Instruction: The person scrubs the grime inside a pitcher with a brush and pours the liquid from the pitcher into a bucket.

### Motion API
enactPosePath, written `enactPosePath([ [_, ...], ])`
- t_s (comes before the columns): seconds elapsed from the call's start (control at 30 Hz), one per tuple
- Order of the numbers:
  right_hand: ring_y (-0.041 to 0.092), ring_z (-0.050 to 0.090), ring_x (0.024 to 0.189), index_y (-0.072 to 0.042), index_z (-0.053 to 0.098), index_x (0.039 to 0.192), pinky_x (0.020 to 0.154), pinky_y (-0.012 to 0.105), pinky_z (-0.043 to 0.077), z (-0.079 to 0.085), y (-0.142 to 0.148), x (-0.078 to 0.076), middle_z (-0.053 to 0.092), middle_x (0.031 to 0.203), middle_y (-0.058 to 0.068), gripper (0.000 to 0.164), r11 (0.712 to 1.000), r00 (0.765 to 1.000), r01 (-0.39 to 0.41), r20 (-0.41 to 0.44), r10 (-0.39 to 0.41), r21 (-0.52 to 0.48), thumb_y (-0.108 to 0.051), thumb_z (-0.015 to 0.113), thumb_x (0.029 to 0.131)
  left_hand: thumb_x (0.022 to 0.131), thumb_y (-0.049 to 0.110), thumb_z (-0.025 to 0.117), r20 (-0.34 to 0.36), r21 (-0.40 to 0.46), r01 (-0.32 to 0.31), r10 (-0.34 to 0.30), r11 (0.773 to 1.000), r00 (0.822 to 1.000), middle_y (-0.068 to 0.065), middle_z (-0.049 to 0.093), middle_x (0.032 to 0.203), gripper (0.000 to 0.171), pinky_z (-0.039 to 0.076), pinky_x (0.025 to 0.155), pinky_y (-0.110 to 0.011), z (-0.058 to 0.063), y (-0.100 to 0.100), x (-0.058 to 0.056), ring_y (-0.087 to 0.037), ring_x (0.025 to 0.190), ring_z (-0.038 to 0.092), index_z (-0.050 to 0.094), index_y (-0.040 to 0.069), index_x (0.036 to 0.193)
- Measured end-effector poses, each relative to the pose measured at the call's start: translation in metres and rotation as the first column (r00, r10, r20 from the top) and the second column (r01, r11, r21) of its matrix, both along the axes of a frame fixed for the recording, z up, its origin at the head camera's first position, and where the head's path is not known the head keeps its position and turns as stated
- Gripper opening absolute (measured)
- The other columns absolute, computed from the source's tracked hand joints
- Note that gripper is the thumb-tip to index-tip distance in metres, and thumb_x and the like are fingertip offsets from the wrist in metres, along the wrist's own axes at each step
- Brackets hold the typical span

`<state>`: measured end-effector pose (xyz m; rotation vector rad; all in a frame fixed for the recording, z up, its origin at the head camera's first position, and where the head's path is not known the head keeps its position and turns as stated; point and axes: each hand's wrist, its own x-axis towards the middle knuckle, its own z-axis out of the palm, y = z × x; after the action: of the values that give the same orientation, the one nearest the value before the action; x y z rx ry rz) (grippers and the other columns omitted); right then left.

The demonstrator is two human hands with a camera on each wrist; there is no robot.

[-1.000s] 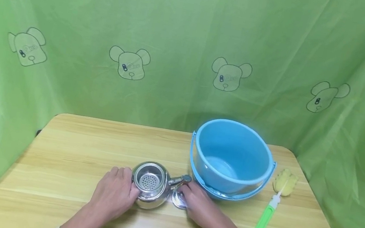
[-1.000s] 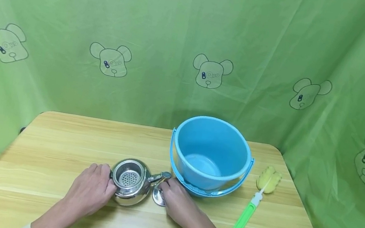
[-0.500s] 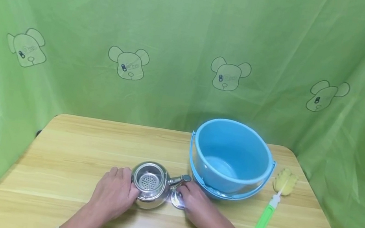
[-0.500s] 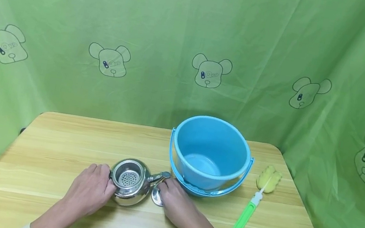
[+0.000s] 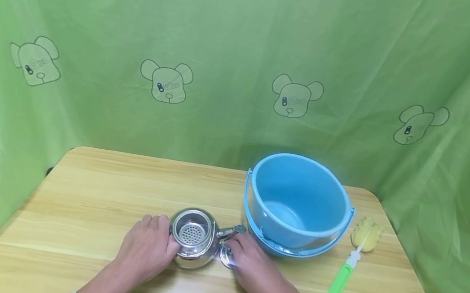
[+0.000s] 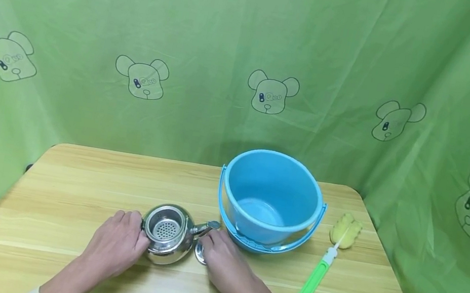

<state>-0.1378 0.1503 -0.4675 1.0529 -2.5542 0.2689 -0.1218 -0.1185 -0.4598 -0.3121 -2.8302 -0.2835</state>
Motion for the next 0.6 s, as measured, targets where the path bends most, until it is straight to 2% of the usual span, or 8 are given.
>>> enactPosePath([
  [0.37, 0.017, 0.067, 0.110, -0.005, 0.073, 0.115, 0.098, 0.030, 0.058, 0.017, -0.006, 0.005, 0.072, 0.113, 0.005, 0.027, 1.000, 0.995, 0.021, 0.095, -0.021, -0.002, -0.007, 0.074, 0.089, 0.091, 0.027, 0.052, -0.011, -0.011, 0.008, -0.008, 1.000, 1.000, 0.000, 0.039, 0.070, 0.021, 0.029, 0.060, -0.025, -0.001, 0.000, 0.000, -0.016, 0.066, 0.033, 0.045, 0.011, 0.080],
  [0.6, 0.016, 0.068, 0.110, -0.009, 0.073, 0.114, 0.098, 0.032, 0.058, 0.029, -0.008, 0.007, 0.072, 0.113, 0.003, 0.025, 0.999, 0.994, 0.009, 0.108, -0.005, -0.033, -0.012, 0.076, 0.089, 0.091, 0.027, 0.051, -0.015, -0.016, 0.003, -0.003, 1.000, 1.000, 0.000, 0.039, 0.070, 0.021, 0.029, 0.060, -0.025, 0.000, 0.000, -0.001, -0.016, 0.065, 0.033, 0.044, 0.011, 0.079],
])
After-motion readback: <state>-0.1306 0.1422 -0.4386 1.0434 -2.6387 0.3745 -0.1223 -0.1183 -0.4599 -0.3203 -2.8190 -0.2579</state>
